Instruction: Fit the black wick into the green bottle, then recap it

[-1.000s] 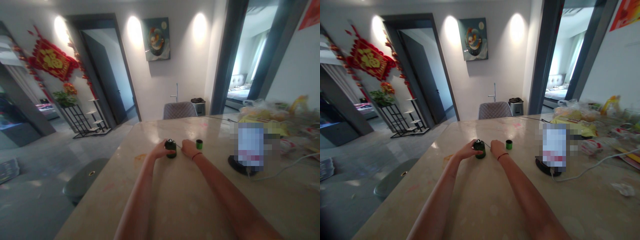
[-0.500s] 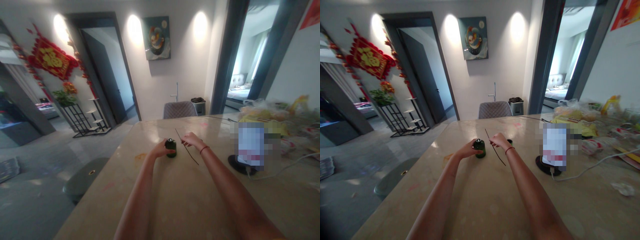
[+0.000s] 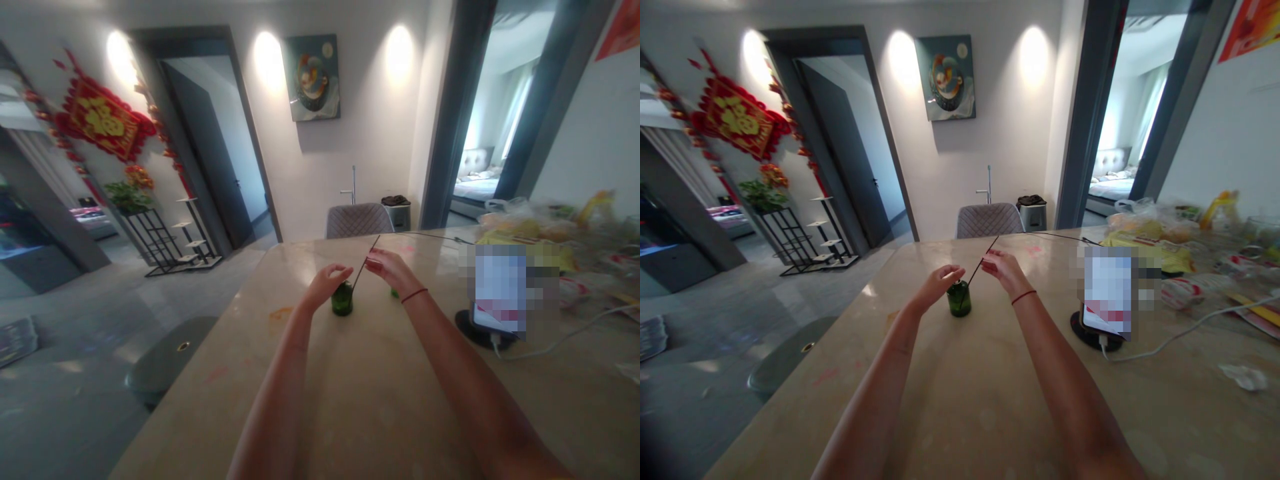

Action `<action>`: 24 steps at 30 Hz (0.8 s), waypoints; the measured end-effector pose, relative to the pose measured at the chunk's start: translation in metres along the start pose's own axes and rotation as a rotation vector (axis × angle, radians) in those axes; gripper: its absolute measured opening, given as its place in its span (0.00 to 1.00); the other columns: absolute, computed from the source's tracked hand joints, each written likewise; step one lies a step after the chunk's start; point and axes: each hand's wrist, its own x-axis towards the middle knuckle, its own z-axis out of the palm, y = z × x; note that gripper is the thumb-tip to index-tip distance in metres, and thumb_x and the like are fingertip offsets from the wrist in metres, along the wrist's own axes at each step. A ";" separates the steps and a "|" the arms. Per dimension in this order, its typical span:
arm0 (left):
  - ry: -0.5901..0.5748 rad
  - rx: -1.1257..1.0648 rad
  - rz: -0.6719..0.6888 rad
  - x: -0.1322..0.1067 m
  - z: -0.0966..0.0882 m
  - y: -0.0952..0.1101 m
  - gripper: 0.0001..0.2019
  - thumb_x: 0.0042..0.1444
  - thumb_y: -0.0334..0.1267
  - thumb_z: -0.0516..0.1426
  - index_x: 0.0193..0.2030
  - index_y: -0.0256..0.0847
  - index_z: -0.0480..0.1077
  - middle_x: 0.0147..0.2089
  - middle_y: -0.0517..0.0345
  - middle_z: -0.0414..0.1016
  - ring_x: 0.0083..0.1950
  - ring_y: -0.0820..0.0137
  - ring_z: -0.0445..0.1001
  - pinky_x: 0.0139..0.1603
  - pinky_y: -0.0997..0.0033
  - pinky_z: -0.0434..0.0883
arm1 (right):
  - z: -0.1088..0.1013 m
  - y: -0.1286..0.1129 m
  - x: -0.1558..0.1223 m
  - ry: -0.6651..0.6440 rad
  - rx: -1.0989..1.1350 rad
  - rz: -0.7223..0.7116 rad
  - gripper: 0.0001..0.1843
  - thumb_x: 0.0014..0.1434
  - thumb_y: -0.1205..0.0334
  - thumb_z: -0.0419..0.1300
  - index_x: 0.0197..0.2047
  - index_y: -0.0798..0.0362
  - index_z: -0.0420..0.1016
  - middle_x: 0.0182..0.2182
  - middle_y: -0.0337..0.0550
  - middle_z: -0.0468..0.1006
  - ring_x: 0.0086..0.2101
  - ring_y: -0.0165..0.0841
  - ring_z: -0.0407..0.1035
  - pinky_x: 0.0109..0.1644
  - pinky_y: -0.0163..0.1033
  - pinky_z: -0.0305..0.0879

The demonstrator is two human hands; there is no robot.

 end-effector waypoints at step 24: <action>0.040 0.040 0.068 0.003 -0.010 -0.007 0.19 0.49 0.51 0.54 0.34 0.37 0.73 0.41 0.53 0.76 0.44 0.65 0.72 0.49 0.67 0.65 | 0.032 -0.008 -0.015 -0.047 -0.087 -0.168 0.04 0.47 0.67 0.61 0.29 0.57 0.71 0.24 0.38 0.75 0.23 0.24 0.71 0.30 0.30 0.69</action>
